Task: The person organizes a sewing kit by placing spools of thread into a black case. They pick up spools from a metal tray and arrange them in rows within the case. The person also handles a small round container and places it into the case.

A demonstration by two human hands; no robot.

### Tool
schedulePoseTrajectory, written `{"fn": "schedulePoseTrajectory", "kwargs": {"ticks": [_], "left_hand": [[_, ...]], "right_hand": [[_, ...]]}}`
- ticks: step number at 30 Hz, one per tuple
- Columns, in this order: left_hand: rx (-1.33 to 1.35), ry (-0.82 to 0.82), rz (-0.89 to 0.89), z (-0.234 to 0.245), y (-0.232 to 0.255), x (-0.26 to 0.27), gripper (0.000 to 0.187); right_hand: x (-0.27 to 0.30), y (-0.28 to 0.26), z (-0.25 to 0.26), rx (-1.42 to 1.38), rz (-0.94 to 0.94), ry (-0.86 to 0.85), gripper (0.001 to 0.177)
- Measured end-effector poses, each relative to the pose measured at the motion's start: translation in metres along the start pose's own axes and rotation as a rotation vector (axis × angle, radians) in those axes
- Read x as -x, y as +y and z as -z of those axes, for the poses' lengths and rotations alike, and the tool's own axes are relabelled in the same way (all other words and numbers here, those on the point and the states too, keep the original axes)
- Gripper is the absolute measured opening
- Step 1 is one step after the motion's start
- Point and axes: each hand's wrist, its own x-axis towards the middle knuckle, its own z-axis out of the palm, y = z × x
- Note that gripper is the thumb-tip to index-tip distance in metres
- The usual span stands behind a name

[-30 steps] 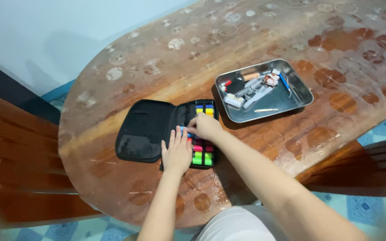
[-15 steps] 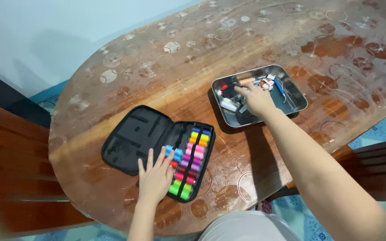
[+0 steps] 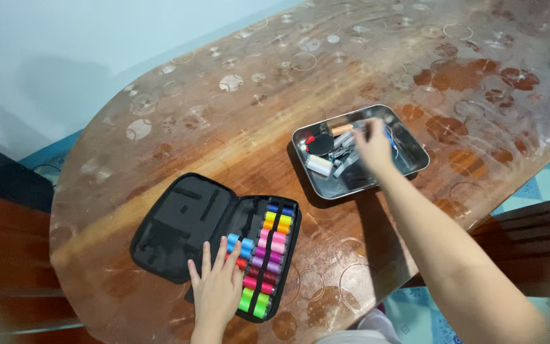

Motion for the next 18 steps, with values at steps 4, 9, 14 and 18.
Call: {"fn": "schedulePoseTrajectory", "kwargs": {"ticks": [4,9,14,18], "left_hand": [[0.011,0.065,0.003,-0.005,0.004,-0.011,0.058],[0.033,0.127,0.023,-0.017,0.019,-0.039,0.057],[0.046,0.186,0.068,-0.022,0.036,-0.057,0.056],[0.048,0.201,0.063,-0.022,0.037,-0.058,0.053]], "right_hand": [[-0.043,0.042,0.023,-0.005,0.084,0.003,0.038],[-0.068,0.034,0.018,0.421,0.304,-0.399,0.027],[-0.066,-0.001,-0.006,0.689,0.422,-0.595,0.043],[-0.058,-0.013,-0.009,0.796,0.382,-0.616,0.056]]}}
